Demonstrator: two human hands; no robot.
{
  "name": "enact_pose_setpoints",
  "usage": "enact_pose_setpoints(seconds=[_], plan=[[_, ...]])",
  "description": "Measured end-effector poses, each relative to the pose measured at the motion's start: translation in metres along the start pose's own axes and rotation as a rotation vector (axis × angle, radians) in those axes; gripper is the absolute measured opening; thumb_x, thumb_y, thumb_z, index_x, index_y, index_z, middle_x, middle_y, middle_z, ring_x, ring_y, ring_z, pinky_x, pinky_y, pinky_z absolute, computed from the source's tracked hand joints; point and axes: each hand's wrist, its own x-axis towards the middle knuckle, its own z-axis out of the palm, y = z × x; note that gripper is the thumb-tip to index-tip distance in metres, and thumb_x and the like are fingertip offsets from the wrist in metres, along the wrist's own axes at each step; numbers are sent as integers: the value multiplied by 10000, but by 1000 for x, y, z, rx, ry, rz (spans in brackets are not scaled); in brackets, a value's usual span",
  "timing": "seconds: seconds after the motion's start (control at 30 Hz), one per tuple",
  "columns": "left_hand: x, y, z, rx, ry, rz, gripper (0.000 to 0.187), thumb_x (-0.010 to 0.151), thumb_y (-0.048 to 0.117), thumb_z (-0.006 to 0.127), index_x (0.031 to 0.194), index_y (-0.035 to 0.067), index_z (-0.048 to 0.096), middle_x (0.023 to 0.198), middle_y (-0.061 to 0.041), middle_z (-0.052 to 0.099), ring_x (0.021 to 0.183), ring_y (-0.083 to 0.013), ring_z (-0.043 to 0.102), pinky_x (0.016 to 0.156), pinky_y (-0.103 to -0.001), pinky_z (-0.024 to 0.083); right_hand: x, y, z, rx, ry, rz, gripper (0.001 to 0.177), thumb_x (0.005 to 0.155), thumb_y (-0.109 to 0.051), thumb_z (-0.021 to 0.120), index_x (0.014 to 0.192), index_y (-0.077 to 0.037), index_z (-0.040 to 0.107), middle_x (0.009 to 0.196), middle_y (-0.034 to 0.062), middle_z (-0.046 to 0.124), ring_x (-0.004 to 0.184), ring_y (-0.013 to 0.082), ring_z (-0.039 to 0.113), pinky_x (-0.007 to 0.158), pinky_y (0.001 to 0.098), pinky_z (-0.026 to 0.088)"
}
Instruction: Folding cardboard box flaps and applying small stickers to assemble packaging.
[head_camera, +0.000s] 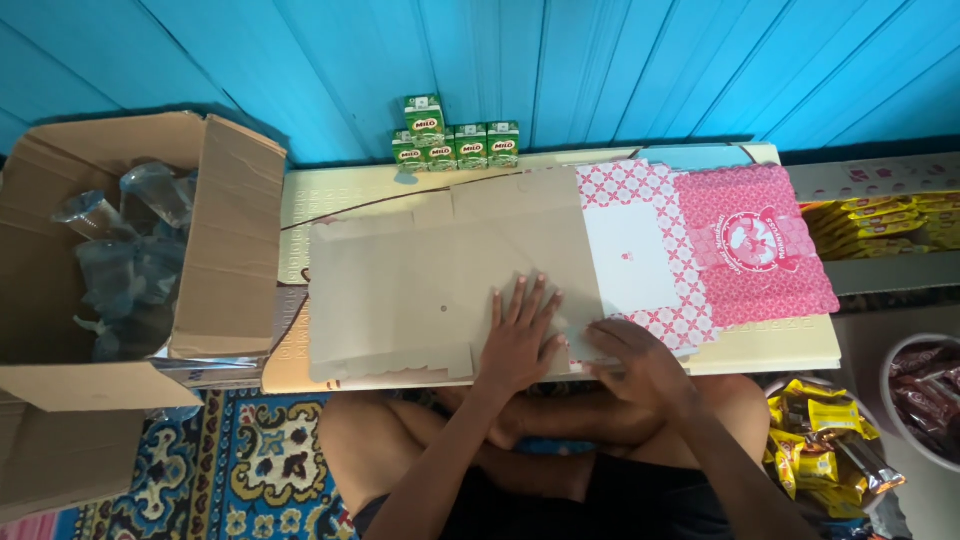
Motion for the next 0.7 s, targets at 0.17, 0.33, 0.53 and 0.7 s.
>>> enact_pose_setpoints(seconds=[0.17,0.33,0.53,0.7], plan=[[0,-1,0,-13,-33,-11,637,1076,568,302,1634,262,280,1725,-75,157,1586,-337,75,1230,-601,-56,-5,27,20,-40,-14,-5,437,827,-191,751,1261,-148,714,1196,83,707,1194,309,670,1077,434,516],[1,-1,-1,-16,-82,-26,631,1071,558,314,1630,266,277,1726,-71,147,1588,-335,69,1236,-618,-25,-3,24,18,-22,-42,37,402,827,-171,744,1229,-168,732,1174,40,716,1185,268,671,1047,408,518],[-1,-1,-6,-39,-92,7,622,1074,510,360,1634,251,274,1723,-89,154,1583,-350,82,1227,-624,-18,0,16,10,-5,-27,15,417,790,-155,731,1205,-184,748,1165,38,729,1167,278,682,1032,415,529],[-4,-2,-1,-41,-54,22,634,1080,527,340,1644,247,263,1726,-93,148,1583,-355,68,1219,-625,-41,0,15,8,40,-74,80,448,709,-48,751,1146,-147,763,1124,50,721,1137,305,671,972,414,538]])
